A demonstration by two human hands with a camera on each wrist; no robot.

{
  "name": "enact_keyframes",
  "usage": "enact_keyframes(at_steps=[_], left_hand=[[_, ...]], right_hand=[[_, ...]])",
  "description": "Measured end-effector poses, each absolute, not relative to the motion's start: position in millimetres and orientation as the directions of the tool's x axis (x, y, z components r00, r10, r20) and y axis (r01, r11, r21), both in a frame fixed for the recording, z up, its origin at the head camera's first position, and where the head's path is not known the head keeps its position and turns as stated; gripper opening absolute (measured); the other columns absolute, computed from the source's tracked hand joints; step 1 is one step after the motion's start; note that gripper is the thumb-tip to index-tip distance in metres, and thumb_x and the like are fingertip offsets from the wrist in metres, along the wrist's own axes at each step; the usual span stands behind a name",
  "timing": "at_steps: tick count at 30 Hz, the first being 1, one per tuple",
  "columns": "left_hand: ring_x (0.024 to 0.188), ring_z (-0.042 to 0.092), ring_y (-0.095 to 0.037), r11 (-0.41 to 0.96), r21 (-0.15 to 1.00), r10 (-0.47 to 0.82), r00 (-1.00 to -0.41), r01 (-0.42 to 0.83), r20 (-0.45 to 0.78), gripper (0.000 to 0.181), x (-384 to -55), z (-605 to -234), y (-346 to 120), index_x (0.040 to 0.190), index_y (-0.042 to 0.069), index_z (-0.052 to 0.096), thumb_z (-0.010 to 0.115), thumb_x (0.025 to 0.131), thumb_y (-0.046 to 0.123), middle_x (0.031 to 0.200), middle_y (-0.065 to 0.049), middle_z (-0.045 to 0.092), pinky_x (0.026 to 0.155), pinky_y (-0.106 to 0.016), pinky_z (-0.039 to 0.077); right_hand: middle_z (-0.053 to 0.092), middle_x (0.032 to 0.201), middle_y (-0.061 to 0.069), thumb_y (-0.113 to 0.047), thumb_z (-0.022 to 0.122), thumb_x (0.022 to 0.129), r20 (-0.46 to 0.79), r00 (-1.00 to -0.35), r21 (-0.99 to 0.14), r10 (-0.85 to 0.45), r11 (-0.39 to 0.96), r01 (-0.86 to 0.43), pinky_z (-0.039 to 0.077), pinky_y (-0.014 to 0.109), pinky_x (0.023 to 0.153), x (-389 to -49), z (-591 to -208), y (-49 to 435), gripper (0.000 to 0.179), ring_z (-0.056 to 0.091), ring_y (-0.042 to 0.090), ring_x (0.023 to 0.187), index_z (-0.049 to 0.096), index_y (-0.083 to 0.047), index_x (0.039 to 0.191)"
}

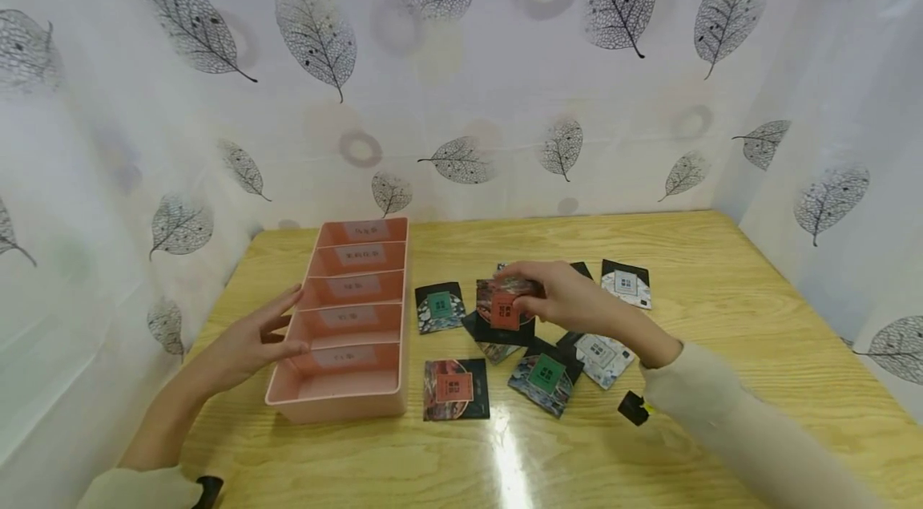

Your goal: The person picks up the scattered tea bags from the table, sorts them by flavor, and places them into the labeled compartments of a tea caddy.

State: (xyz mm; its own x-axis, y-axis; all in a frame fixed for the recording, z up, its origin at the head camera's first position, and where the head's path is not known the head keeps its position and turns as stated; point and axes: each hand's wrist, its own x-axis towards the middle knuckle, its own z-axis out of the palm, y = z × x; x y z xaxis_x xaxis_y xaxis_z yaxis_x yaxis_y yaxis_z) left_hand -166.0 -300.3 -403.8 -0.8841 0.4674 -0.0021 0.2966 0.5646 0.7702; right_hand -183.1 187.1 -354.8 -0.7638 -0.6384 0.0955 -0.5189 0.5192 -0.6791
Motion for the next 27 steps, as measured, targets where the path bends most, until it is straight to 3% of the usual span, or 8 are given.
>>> enact_keyframes(at_steps=[6, 12, 16, 19, 23, 27], left_hand=[[0.137, 0.038, -0.06, 0.539, 0.787, 0.48, -0.877, 0.299, 0.005, 0.085, -166, -402, -300, 0.164, -0.001, 0.016, 0.07, 0.101, 0.016, 0.167, -0.03, 0.011, 0.101, -0.048, 0.05], [0.136, 0.038, -0.062, 0.51, 0.807, 0.491, -0.871, 0.297, 0.01, 0.086, -166, -402, -299, 0.164, -0.002, 0.014, 0.07, 0.1, 0.014, 0.167, -0.032, 0.01, 0.099, -0.038, 0.051], [0.136, 0.04, -0.058, 0.515, 0.809, 0.481, -0.877, 0.283, 0.001, 0.087, -166, -403, -299, 0.165, 0.001, 0.015, 0.071, 0.1, 0.016, 0.168, -0.029, 0.01, 0.095, -0.022, 0.049], [0.136, 0.042, -0.057, 0.52, 0.807, 0.474, -0.88, 0.278, -0.003, 0.087, -165, -403, -299, 0.165, 0.003, 0.015, 0.072, 0.1, 0.017, 0.169, -0.027, 0.01, 0.092, -0.016, 0.047], [0.136, 0.042, -0.059, 0.516, 0.809, 0.475, -0.88, 0.281, 0.003, 0.087, -164, -404, -299, 0.165, 0.003, 0.015, 0.071, 0.1, 0.017, 0.168, -0.028, 0.009, 0.092, -0.016, 0.047], [0.136, 0.039, -0.061, 0.513, 0.811, 0.474, -0.881, 0.28, 0.004, 0.086, -164, -406, -300, 0.166, 0.006, 0.012, 0.069, 0.102, 0.016, 0.168, -0.029, 0.008, 0.097, -0.032, 0.052]], right_hand=[[0.072, 0.114, 0.007, -0.007, 0.066, 0.102, 0.17, -0.733, -0.646, -0.658, 0.488, -0.587, 0.051, 0.03, 0.062, -189, -357, 157, 0.041, 0.066, 0.006, 0.078, 0.059, -0.006, 0.142], [0.074, 0.109, 0.008, -0.005, 0.065, 0.102, 0.236, -0.726, -0.65, -0.646, 0.45, -0.612, 0.051, 0.027, 0.058, -196, -356, 130, 0.037, 0.065, 0.007, 0.073, 0.061, -0.006, 0.139], [0.073, 0.114, 0.01, -0.004, 0.064, 0.103, 0.259, -0.732, -0.687, -0.63, 0.413, -0.598, 0.056, 0.027, 0.062, -199, -357, 113, 0.036, 0.07, 0.011, 0.078, 0.062, -0.006, 0.138], [0.073, 0.112, 0.008, -0.004, 0.065, 0.102, 0.292, -0.728, -0.682, -0.62, 0.398, -0.613, 0.055, 0.026, 0.063, -202, -357, 101, 0.035, 0.068, 0.012, 0.077, 0.063, -0.007, 0.137], [0.072, 0.112, 0.008, -0.002, 0.065, 0.101, 0.348, -0.698, -0.644, -0.626, 0.382, -0.663, 0.053, 0.024, 0.061, -206, -357, 84, 0.035, 0.064, 0.007, 0.076, 0.064, -0.005, 0.136], [0.072, 0.112, 0.009, 0.0, 0.067, 0.1, 0.404, -0.671, -0.584, -0.621, 0.39, -0.712, 0.051, 0.021, 0.06, -207, -357, 65, 0.036, 0.061, 0.007, 0.074, 0.065, -0.003, 0.135]])
